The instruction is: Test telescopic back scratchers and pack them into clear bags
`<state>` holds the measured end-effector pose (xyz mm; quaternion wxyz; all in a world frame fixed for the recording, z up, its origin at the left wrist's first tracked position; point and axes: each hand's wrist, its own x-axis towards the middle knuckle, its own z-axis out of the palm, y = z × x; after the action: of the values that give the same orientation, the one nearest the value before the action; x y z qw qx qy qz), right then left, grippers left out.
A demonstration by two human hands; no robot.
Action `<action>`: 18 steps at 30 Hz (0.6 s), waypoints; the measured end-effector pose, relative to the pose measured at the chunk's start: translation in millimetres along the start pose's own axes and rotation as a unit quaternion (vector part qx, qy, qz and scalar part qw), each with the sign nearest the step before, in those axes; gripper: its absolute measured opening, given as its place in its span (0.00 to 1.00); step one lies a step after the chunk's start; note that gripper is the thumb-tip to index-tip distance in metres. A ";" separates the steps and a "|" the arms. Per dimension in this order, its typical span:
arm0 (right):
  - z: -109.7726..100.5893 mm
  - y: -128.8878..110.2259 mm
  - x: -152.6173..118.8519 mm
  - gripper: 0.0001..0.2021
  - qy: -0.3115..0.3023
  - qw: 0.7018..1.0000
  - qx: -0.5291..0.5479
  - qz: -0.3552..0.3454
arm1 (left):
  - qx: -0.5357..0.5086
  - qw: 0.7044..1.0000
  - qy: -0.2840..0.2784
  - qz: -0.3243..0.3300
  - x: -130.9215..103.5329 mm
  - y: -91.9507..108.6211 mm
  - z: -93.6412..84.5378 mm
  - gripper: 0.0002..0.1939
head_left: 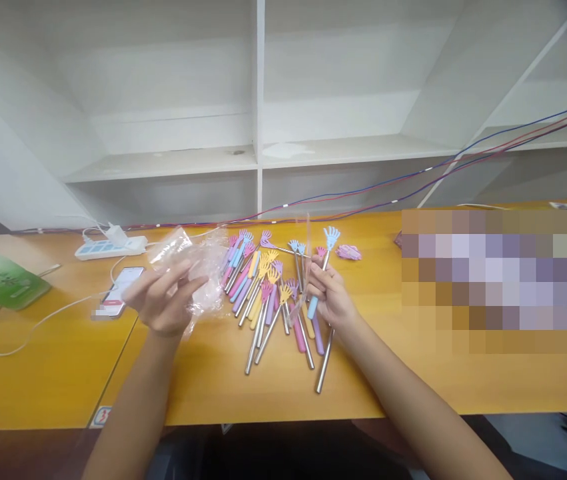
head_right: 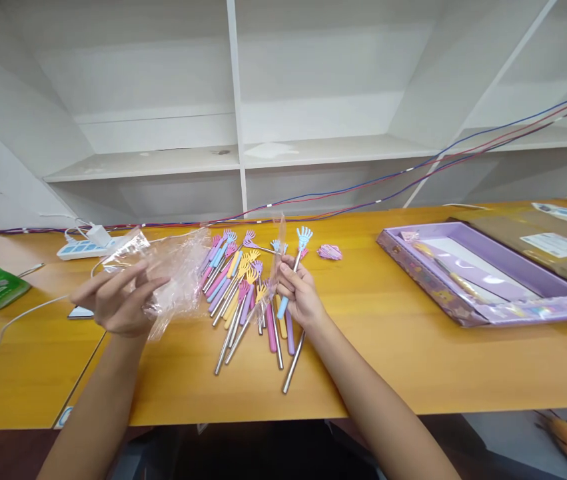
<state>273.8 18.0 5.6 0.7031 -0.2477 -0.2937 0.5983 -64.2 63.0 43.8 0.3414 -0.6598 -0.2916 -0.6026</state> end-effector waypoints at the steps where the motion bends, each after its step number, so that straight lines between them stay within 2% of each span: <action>1: 0.1 0.8 -0.2 0.17 -0.003 1.000 -0.008 -0.001 | 0.019 1.000 0.003 -0.015 3.2 -0.9 1.3 0.16; 3: 1.0 2.2 -1.5 0.17 -0.008 1.000 -0.024 -0.001 | 0.016 0.997 -0.046 -0.053 9.0 0.2 5.9 0.17; 5: 2.8 2.9 -3.7 0.17 -0.012 0.999 -0.044 0.003 | -0.007 0.986 -0.138 -0.090 10.5 2.4 12.2 0.17; 8: 6.2 4.3 -7.8 0.18 -0.024 0.997 -0.073 0.014 | 0.010 0.952 -0.261 -0.157 3.7 6.0 21.0 0.21; 10: 7.8 6.6 -10.2 0.18 -0.035 0.995 -0.094 0.021 | 0.030 0.932 -0.312 -0.183 -1.8 10.8 24.3 0.26; 13: 8.8 11.7 -13.1 0.19 -0.043 0.991 -0.127 0.026 | 0.010 0.932 -0.316 -0.176 -2.7 26.3 23.4 0.28; 16: 10.0 14.7 -16.6 0.19 -0.047 0.982 -0.179 0.026 | -0.083 0.945 -0.265 -0.173 2.2 50.7 16.8 0.17; 17: 10.8 14.7 -18.3 0.18 -0.057 0.977 -0.204 0.024 | -0.138 0.935 -0.266 -0.190 3.3 59.5 14.4 0.14; 18: 12.1 14.2 -20.4 0.16 -0.074 0.969 -0.233 0.020 | -0.201 0.912 -0.281 -0.221 3.6 67.9 12.4 0.12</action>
<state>253.1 0.1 1.7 0.5900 -0.3657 -0.4715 0.5439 -2.4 32.2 40.1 -0.0366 -0.7750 -0.3865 -0.4986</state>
